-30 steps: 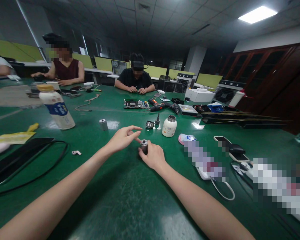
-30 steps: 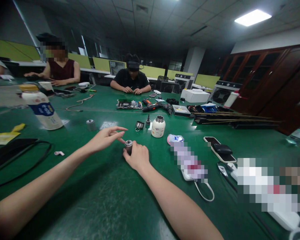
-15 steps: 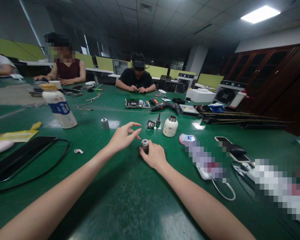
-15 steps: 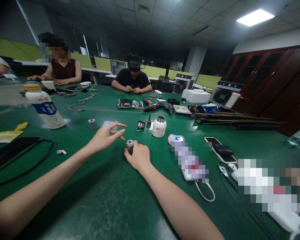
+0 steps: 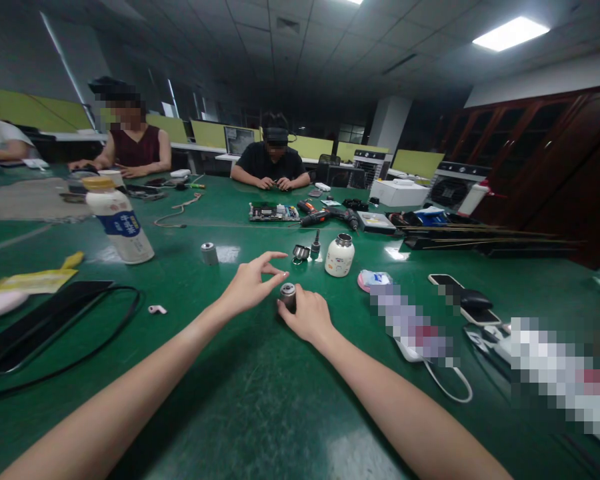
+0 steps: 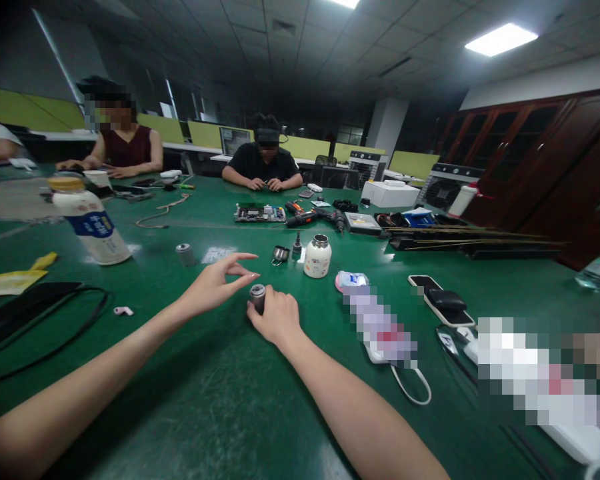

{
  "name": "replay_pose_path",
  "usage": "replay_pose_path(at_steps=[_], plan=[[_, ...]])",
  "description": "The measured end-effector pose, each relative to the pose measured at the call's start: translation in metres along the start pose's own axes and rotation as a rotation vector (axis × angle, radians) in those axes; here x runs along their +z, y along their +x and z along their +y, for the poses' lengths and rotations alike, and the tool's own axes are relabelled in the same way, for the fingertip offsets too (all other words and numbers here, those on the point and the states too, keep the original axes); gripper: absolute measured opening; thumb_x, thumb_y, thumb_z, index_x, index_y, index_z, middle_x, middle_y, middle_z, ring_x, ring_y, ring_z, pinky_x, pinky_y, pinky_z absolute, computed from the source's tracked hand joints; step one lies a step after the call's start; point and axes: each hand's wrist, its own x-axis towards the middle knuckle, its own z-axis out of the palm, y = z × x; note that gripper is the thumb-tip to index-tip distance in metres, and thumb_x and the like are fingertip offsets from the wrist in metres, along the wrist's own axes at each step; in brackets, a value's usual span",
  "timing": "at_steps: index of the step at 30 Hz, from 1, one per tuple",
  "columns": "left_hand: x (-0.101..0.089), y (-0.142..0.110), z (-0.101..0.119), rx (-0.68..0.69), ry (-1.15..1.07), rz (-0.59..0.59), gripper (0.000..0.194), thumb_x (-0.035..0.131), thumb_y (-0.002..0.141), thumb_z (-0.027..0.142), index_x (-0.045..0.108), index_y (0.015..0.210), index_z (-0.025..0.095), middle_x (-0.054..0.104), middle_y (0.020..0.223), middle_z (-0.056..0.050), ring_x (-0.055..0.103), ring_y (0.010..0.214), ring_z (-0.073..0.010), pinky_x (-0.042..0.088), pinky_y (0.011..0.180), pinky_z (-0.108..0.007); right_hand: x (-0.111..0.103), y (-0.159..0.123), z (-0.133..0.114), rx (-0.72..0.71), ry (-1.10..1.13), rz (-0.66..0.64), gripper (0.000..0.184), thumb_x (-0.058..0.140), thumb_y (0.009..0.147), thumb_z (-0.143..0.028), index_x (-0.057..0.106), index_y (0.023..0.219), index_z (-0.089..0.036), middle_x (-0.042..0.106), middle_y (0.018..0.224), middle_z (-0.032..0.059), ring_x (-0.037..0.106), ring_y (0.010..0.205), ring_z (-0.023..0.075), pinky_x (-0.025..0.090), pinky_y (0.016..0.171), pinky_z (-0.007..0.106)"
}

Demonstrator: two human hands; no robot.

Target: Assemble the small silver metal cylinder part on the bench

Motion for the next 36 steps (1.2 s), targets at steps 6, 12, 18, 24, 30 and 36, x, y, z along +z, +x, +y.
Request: replay_pose_path(at_steps=[6,12,18,24,30,36], plan=[[0.010,-0.004,0.003,0.048,-0.004,-0.049,0.042,0.065,0.076,0.030,0.057,0.117,0.022,0.077,0.084,-0.003,0.069,0.097,-0.0234,0.047,0.090,-0.037,-0.001,0.000,0.000,-0.003,0.008,-0.028,0.031,0.045,0.091,-0.046,0.053,0.100,-0.018,0.071,0.093,0.0089,0.067,0.086,0.0234,0.043,0.072,0.030],[-0.006,0.002,0.000,-0.029,0.018,0.203,0.030,0.064,0.078,0.035,0.059,0.105,0.023,0.077,0.087,-0.002,0.070,0.093,-0.0245,0.046,0.092,-0.039,-0.004,0.000,-0.001,0.010,-0.007,-0.014,0.031,0.044,0.091,-0.048,0.054,0.096,-0.018,0.071,0.089,0.0080,0.067,0.082,0.0231,0.042,0.069,0.029],[-0.012,0.001,-0.052,-0.202,0.170,-0.035,0.024,0.069,0.071,0.034,0.066,0.093,0.025,0.077,0.077,-0.001,0.071,0.090,-0.0285,0.048,0.086,-0.041,-0.003,0.000,-0.002,0.021,-0.019,-0.032,0.035,0.044,0.091,-0.050,0.054,0.098,-0.018,0.070,0.091,0.0095,0.067,0.083,0.0229,0.043,0.071,0.029],[-0.007,0.001,-0.040,-0.114,0.074,0.094,0.023,0.065,0.076,0.039,0.065,0.093,0.023,0.077,0.085,-0.004,0.071,0.089,-0.0258,0.047,0.088,-0.038,-0.004,0.000,-0.002,0.024,-0.016,-0.037,0.035,0.044,0.091,-0.050,0.054,0.100,-0.018,0.071,0.092,0.0091,0.067,0.084,0.0235,0.043,0.071,0.030],[-0.002,0.001,0.003,0.073,0.072,0.010,0.020,0.064,0.078,0.031,0.064,0.096,0.023,0.077,0.085,-0.001,0.068,0.095,-0.0255,0.041,0.093,-0.041,-0.005,0.000,-0.003,0.020,-0.008,-0.052,0.034,0.045,0.091,-0.049,0.054,0.102,-0.018,0.071,0.094,0.0096,0.068,0.085,0.0238,0.044,0.071,0.030],[0.005,-0.002,0.004,0.086,0.121,-0.023,0.018,0.062,0.079,0.027,0.065,0.096,0.024,0.077,0.084,0.000,0.065,0.092,-0.0255,0.040,0.089,-0.041,-0.006,0.000,-0.003,0.014,0.004,-0.058,0.034,0.045,0.091,-0.048,0.053,0.105,-0.017,0.071,0.095,0.0097,0.068,0.087,0.0241,0.044,0.072,0.030]])
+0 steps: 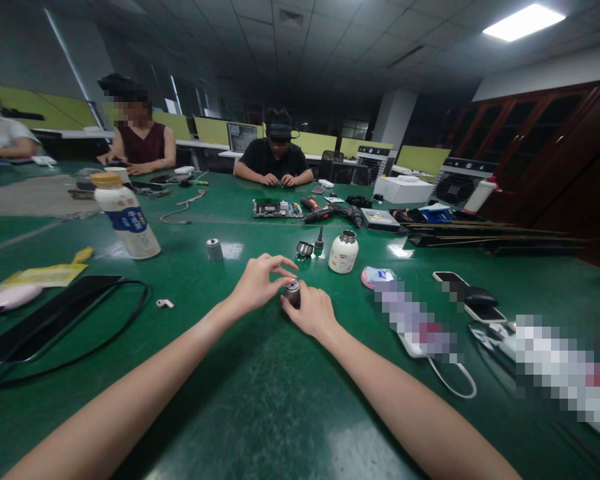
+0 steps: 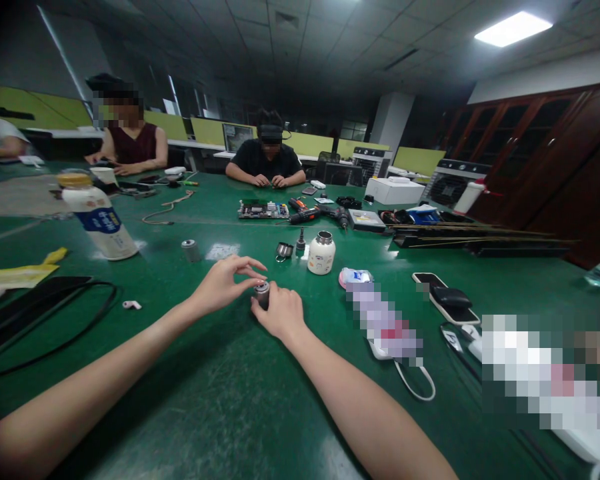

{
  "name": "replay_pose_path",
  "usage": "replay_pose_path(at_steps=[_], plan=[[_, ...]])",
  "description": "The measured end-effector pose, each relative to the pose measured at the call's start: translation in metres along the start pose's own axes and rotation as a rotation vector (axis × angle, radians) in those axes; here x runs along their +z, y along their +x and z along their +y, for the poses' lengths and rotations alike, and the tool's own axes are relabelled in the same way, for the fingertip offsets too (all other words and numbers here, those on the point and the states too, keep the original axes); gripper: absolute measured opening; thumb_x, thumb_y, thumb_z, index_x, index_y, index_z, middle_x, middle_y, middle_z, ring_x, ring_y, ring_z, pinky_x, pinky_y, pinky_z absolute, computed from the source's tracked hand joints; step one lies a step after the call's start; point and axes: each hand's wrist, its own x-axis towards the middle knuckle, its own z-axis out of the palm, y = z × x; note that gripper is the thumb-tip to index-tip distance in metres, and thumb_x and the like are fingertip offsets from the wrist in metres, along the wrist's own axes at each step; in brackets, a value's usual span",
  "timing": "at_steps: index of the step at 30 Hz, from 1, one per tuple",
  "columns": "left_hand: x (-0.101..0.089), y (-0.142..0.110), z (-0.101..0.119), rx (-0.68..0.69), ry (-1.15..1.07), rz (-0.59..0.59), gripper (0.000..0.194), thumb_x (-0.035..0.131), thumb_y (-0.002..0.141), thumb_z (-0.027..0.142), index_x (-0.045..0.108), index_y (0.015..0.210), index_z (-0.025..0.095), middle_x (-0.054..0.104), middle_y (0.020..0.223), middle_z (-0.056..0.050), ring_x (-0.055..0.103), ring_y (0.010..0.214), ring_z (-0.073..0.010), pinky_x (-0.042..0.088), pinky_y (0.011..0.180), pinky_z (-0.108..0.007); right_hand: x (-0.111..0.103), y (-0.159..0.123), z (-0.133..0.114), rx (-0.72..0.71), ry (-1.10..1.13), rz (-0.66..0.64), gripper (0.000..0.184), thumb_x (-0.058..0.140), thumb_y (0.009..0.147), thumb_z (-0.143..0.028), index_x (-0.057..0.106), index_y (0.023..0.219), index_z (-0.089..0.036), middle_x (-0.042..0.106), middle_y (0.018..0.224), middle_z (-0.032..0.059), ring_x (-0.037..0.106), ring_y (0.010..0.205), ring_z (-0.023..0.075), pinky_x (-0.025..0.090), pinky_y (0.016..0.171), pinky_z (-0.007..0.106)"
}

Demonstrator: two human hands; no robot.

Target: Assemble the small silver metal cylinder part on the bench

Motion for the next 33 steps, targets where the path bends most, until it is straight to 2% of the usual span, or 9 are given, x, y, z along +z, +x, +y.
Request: replay_pose_path(at_steps=[5,11,16,21,24,28,30,33], plan=[[0.003,0.000,0.001,-0.008,0.042,-0.022,0.019,0.063,0.079,0.028,0.065,0.097,0.025,0.077,0.084,-0.001,0.062,0.094,-0.0271,0.038,0.089,-0.043,0.000,0.000,0.001,-0.004,0.008,0.007,0.034,0.045,0.091,-0.047,0.053,0.106,-0.017,0.071,0.096,0.0094,0.068,0.087,0.0241,0.044,0.072,0.030],[-0.006,0.001,0.002,-0.056,0.024,0.088,0.026,0.060,0.083,0.039,0.060,0.103,0.022,0.075,0.083,-0.003,0.065,0.093,-0.0264,0.041,0.088,-0.041,0.000,0.000,0.000,0.001,-0.001,0.015,0.035,0.045,0.090,-0.049,0.055,0.102,-0.017,0.071,0.092,0.0094,0.068,0.085,0.0246,0.044,0.070,0.030],[-0.002,0.000,0.000,-0.020,0.016,-0.020,0.033,0.066,0.078,0.035,0.060,0.108,0.023,0.076,0.087,-0.001,0.066,0.097,-0.0266,0.040,0.090,-0.041,0.001,0.000,0.000,0.003,0.025,-0.003,0.035,0.046,0.090,-0.048,0.053,0.106,-0.017,0.071,0.095,0.0090,0.068,0.088,0.0232,0.044,0.073,0.029],[0.006,-0.002,0.001,-0.036,0.010,0.023,0.026,0.068,0.076,0.032,0.063,0.100,0.024,0.076,0.081,0.000,0.067,0.094,-0.0270,0.040,0.090,-0.042,0.001,0.000,0.001,0.001,0.025,-0.006,0.036,0.046,0.090,-0.048,0.053,0.107,-0.017,0.071,0.096,0.0089,0.068,0.088,0.0231,0.044,0.073,0.030],[0.000,0.000,0.003,-0.041,-0.020,0.072,0.024,0.066,0.076,0.031,0.062,0.099,0.023,0.076,0.082,-0.001,0.068,0.095,-0.0265,0.041,0.092,-0.041,0.002,0.000,0.001,0.002,0.008,0.006,0.036,0.046,0.090,-0.049,0.054,0.105,-0.017,0.071,0.095,0.0091,0.068,0.087,0.0239,0.044,0.072,0.030],[-0.019,0.005,-0.006,-0.074,-0.034,0.128,0.030,0.067,0.076,0.032,0.059,0.103,0.023,0.076,0.085,-0.002,0.069,0.097,-0.0263,0.043,0.094,-0.041,0.002,-0.001,0.000,0.010,-0.007,0.022,0.033,0.044,0.091,-0.049,0.054,0.098,-0.018,0.071,0.091,0.0088,0.067,0.084,0.0237,0.043,0.071,0.030],[-0.027,0.006,-0.017,-0.134,-0.041,0.062,0.031,0.068,0.073,0.031,0.060,0.102,0.024,0.076,0.082,-0.002,0.070,0.092,-0.0261,0.045,0.092,-0.040,0.002,-0.001,0.000,0.007,-0.007,0.028,0.034,0.044,0.091,-0.050,0.054,0.098,-0.018,0.071,0.091,0.0087,0.067,0.084,0.0234,0.043,0.071,0.029],[-0.028,0.004,-0.039,-0.259,-0.046,-0.101,0.030,0.069,0.068,0.030,0.062,0.096,0.023,0.076,0.075,-0.001,0.072,0.083,-0.0265,0.050,0.083,-0.038,0.002,-0.001,0.000,0.004,-0.011,0.031,0.035,0.044,0.091,-0.051,0.054,0.099,-0.018,0.071,0.091,0.0092,0.067,0.084,0.0236,0.043,0.071,0.029]])
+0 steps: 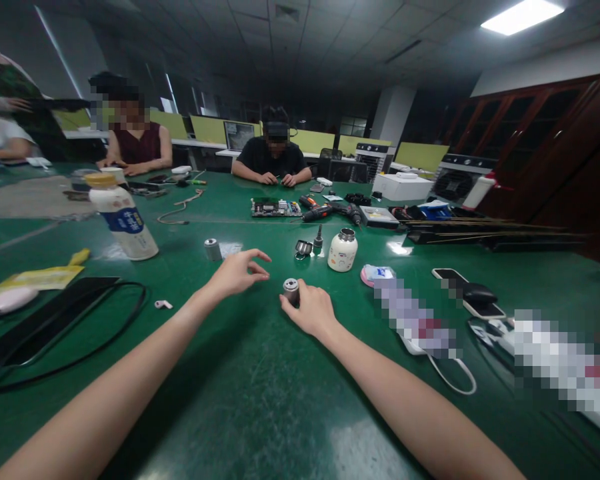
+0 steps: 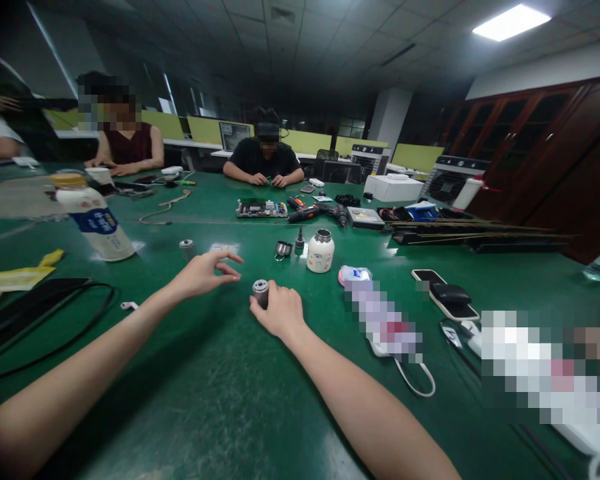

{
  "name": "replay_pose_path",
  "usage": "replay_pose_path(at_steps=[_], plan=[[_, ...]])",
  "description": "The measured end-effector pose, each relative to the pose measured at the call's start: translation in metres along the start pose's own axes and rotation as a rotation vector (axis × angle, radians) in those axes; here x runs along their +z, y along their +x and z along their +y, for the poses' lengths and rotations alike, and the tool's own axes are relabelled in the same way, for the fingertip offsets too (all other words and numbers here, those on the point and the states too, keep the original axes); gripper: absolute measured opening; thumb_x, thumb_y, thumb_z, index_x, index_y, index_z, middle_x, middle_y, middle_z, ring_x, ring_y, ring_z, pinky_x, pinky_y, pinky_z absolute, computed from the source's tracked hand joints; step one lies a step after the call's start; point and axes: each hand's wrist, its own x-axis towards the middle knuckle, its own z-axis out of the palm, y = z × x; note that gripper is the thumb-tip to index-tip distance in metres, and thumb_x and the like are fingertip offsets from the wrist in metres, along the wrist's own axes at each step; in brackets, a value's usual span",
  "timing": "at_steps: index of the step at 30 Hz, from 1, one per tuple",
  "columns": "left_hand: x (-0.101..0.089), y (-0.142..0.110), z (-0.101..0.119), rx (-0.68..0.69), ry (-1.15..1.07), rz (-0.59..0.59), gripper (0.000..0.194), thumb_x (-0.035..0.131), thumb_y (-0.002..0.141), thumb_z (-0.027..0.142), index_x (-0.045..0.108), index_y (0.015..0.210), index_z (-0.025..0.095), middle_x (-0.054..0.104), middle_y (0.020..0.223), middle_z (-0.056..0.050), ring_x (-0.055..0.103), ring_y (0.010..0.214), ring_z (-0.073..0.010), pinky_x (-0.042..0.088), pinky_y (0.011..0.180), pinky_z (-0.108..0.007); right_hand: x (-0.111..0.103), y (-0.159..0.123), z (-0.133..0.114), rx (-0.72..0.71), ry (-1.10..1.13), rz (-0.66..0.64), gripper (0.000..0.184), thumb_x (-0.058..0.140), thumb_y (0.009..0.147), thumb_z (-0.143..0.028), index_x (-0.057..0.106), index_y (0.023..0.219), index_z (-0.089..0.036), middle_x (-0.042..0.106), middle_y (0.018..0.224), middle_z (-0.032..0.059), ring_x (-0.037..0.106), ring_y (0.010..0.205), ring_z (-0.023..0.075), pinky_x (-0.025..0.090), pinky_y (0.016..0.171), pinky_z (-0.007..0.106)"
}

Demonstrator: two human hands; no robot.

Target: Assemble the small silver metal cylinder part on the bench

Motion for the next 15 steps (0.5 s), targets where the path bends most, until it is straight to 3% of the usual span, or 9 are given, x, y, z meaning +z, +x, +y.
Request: replay_pose_path(at_steps=[6,15], plan=[[0.011,0.004,-0.028,-0.029,0.005,-0.130,0.028,0.066,0.064,0.027,0.062,0.092,0.024,0.076,0.072,0.001,0.073,0.079,-0.0243,0.054,0.077,-0.034,0.002,0.001,0.001,-0.004,-0.001,0.006,0.036,0.043,0.090,-0.051,0.054,0.099,-0.018,0.071,0.091,0.0091,0.067,0.083,0.0241,0.044,0.071,0.030],[0.011,0.006,-0.030,-0.090,0.081,-0.130,0.039,0.071,0.063,0.022,0.064,0.101,0.020,0.077,0.084,-0.003,0.072,0.090,-0.0243,0.052,0.083,-0.032,0.003,0.001,0.002,-0.009,0.003,0.018,0.037,0.042,0.090,-0.052,0.054,0.099,-0.018,0.071,0.089,0.0091,0.067,0.082,0.0243,0.043,0.069,0.030]])
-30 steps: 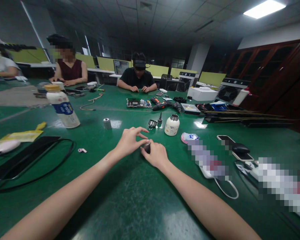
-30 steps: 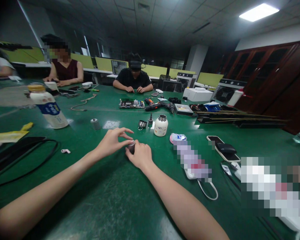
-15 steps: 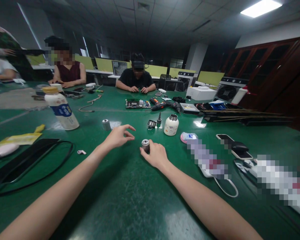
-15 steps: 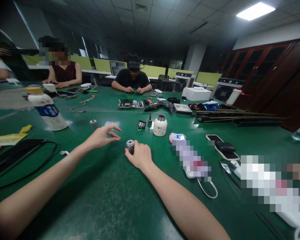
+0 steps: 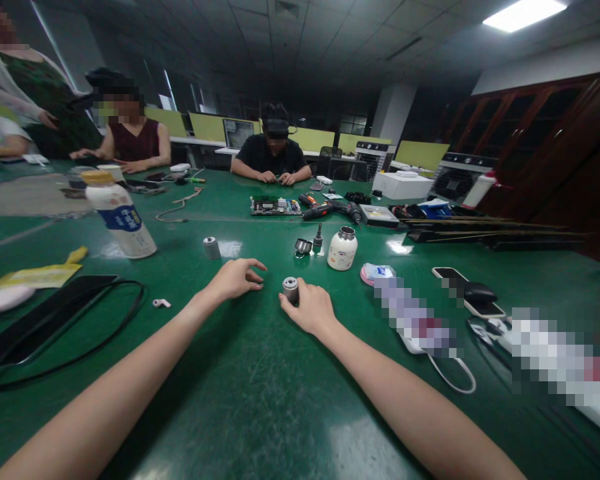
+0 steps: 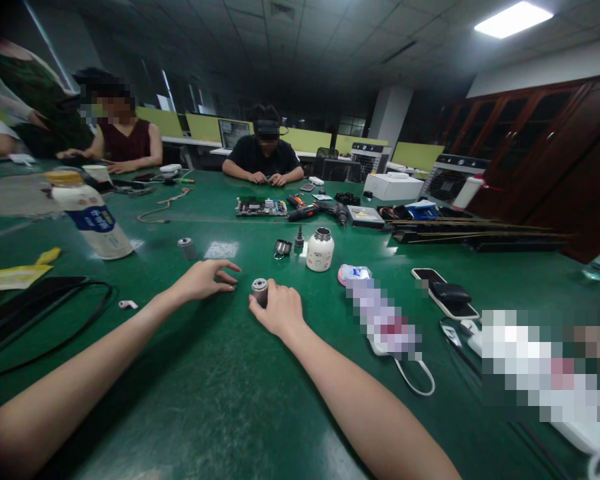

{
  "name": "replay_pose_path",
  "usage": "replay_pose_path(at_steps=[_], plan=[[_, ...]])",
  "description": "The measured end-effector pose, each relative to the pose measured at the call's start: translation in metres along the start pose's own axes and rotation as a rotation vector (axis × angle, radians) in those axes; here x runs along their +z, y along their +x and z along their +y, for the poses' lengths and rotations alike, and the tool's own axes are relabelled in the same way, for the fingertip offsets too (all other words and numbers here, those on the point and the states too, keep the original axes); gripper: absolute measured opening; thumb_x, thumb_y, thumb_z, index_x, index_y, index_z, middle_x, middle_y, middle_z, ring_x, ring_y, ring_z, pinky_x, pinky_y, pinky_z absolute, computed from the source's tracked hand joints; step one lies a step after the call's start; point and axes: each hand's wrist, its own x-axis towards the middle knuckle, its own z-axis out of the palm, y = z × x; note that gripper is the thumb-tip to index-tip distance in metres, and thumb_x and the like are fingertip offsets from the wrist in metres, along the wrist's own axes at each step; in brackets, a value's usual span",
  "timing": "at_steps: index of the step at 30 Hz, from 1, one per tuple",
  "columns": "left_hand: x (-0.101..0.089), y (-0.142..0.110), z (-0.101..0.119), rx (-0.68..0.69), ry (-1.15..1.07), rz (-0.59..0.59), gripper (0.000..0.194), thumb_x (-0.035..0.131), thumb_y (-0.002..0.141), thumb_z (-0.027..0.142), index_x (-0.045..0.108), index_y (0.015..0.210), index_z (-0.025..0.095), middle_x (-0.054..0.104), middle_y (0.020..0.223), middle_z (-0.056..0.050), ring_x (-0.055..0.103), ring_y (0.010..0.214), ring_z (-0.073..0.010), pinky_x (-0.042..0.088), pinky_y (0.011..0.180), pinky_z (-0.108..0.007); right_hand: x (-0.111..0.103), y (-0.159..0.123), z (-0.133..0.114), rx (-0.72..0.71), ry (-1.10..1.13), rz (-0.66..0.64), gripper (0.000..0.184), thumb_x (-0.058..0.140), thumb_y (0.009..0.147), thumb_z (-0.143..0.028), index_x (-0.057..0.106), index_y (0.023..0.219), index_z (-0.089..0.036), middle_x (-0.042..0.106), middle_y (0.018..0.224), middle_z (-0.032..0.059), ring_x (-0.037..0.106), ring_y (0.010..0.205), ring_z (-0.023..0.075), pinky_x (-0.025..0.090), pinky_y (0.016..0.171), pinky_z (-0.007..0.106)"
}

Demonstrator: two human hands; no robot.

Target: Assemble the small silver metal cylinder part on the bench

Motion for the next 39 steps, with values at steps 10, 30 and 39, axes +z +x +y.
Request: replay_pose_path(at_steps=[10,30,39], plan=[[0.003,-0.001,0.005,0.094,0.067,0.036,0.039,0.070,0.064,0.023,0.066,0.103,0.019,0.076,0.094,-0.005,0.071,0.091,-0.0245,0.053,0.082,-0.032,-0.001,0.000,-0.001,0.005,0.000,-0.004,0.036,0.043,0.090,-0.051,0.054,0.098,-0.018,0.071,0.090,0.0090,0.067,0.082,0.0244,0.042,0.068,0.030],[0.023,-0.018,0.065,0.387,-0.347,0.222,0.016,0.059,0.077,0.018,0.064,0.093,0.018,0.074,0.083,-0.003,0.071,0.081,-0.0187,0.055,0.077,-0.031,-0.002,0.000,-0.001,-0.001,0.013,-0.020,0.036,0.043,0.090,-0.049,0.054,0.101,-0.017,0.071,0.091,0.0094,0.067,0.083,0.0244,0.042,0.069,0.030],[0.022,-0.023,0.069,0.405,-0.231,0.223,0.019,0.057,0.077,0.014,0.064,0.093,0.020,0.073,0.082,-0.001,0.070,0.080,-0.0177,0.054,0.078,-0.030,-0.004,0.001,-0.002,0.006,0.012,-0.047,0.034,0.045,0.090,-0.048,0.053,0.103,-0.017,0.071,0.094,0.0102,0.067,0.085,0.0252,0.043,0.071,0.032]])
